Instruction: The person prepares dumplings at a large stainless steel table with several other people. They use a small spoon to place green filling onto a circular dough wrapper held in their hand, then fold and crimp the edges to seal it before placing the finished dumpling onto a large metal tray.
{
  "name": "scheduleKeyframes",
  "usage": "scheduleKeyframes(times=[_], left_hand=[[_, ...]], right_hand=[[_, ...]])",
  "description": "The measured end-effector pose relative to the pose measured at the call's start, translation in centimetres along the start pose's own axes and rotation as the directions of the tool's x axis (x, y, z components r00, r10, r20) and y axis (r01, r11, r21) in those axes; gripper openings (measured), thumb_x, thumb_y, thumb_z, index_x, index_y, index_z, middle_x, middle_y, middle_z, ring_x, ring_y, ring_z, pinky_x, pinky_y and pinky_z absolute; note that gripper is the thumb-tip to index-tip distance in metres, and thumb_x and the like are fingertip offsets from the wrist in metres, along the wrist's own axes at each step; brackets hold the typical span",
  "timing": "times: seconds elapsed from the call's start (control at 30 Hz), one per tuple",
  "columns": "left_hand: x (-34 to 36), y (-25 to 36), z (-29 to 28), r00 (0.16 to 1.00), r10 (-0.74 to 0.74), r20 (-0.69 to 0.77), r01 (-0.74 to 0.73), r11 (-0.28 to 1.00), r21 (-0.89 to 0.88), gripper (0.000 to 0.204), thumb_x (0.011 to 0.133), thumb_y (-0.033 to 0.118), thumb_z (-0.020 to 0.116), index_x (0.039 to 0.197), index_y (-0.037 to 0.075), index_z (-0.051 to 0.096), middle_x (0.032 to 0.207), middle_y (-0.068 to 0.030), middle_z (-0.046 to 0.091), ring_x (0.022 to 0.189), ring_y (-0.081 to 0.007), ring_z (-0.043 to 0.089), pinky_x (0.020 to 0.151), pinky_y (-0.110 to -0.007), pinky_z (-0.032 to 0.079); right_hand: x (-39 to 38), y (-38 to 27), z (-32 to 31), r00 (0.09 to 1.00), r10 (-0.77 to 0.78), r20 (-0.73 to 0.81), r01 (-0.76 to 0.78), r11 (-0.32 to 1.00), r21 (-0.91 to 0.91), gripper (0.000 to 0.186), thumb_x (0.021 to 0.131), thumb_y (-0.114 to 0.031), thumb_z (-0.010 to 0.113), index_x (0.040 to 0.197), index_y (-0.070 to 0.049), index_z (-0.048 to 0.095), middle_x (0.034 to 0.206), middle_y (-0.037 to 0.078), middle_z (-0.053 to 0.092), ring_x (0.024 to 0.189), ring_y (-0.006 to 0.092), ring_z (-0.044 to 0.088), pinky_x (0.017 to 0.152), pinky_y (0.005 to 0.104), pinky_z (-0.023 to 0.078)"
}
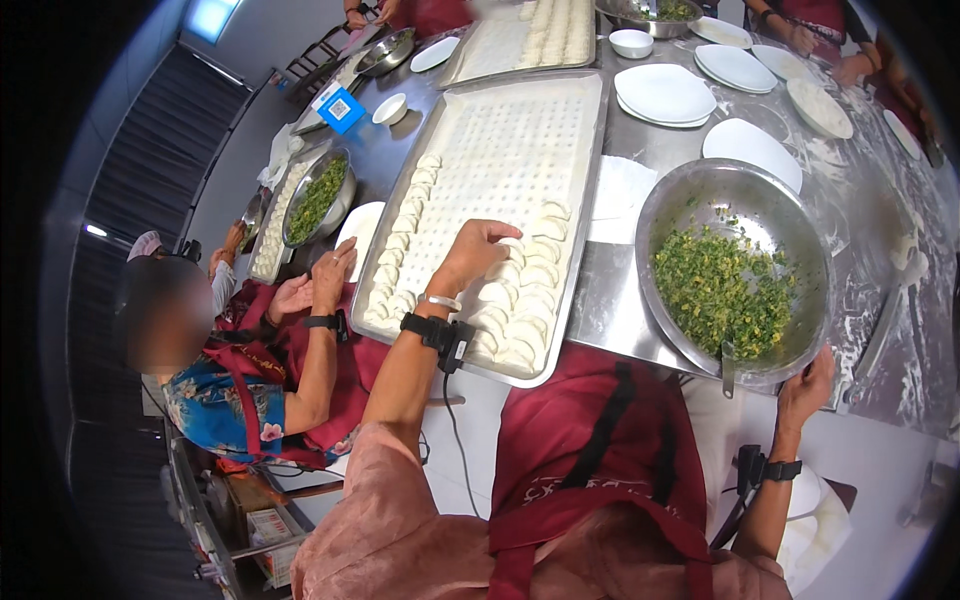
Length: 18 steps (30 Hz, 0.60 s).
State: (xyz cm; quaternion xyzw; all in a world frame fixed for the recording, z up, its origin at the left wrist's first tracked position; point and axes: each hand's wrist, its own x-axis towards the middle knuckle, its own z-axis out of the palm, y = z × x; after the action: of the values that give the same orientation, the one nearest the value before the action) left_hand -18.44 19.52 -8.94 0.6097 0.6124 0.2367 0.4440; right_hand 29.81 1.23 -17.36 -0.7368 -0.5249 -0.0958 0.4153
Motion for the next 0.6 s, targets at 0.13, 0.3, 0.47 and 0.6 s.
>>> scheduleKeyframes(times=[0.13,0.3,0.47,0.6], left_hand=[[0.6,-0.4,0.2,0.983,0.173,-0.063,-0.158,0.967,0.198,0.029,0.077,-0.005,0.059,0.103,-0.001,0.069,0.086,-0.0026,0.067,0.073,-0.0074,0.057,0.066,-0.022,0.047],[1.4,-3.7,-0.3,0.854,0.519,0.017,-0.461,0.742,0.487,0.030,0.069,-0.004,0.056,0.094,0.004,0.071,0.084,-0.0159,0.066,0.079,-0.0322,0.064,0.074,-0.038,0.052],[0.6,-2.1,0.0,0.894,0.447,0.022,-0.390,0.755,0.527,0.028,0.073,-0.005,0.057,0.097,0.003,0.069,0.094,-0.0165,0.066,0.086,-0.0321,0.064,0.078,-0.037,0.052],[-1.2,1.4,0.7,0.793,0.599,-0.109,-0.454,0.702,0.549,0.023,0.077,-0.004,0.057,0.097,-0.001,0.067,0.097,-0.0187,0.066,0.089,-0.0344,0.064,0.080,-0.037,0.051]], right_hand=[[0.3,-0.7,-0.6,1.000,-0.024,0.000,0.024,1.000,-0.021,0.025,0.081,0.002,0.058,0.105,-0.001,0.065,0.109,0.016,0.064,0.102,0.0320,0.059,0.090,0.0365,0.046],[-1.0,1.7,1.5,0.984,-0.124,-0.125,0.112,0.989,-0.101,0.038,0.076,0.005,0.051,0.113,0.002,0.061,0.111,0.022,0.062,0.107,0.0393,0.057,0.096,0.0446,0.043],[0.5,-1.6,-0.2,0.998,0.000,-0.055,-0.002,0.999,-0.042,0.026,0.075,0.003,0.058,0.100,-0.001,0.066,0.103,0.020,0.065,0.099,0.0374,0.060,0.091,0.0416,0.047],[0.9,-2.2,-0.6,0.997,0.003,-0.080,-0.004,1.000,-0.022,0.023,0.076,0.002,0.059,0.098,-0.001,0.066,0.101,0.019,0.065,0.098,0.0369,0.061,0.089,0.0413,0.048]])
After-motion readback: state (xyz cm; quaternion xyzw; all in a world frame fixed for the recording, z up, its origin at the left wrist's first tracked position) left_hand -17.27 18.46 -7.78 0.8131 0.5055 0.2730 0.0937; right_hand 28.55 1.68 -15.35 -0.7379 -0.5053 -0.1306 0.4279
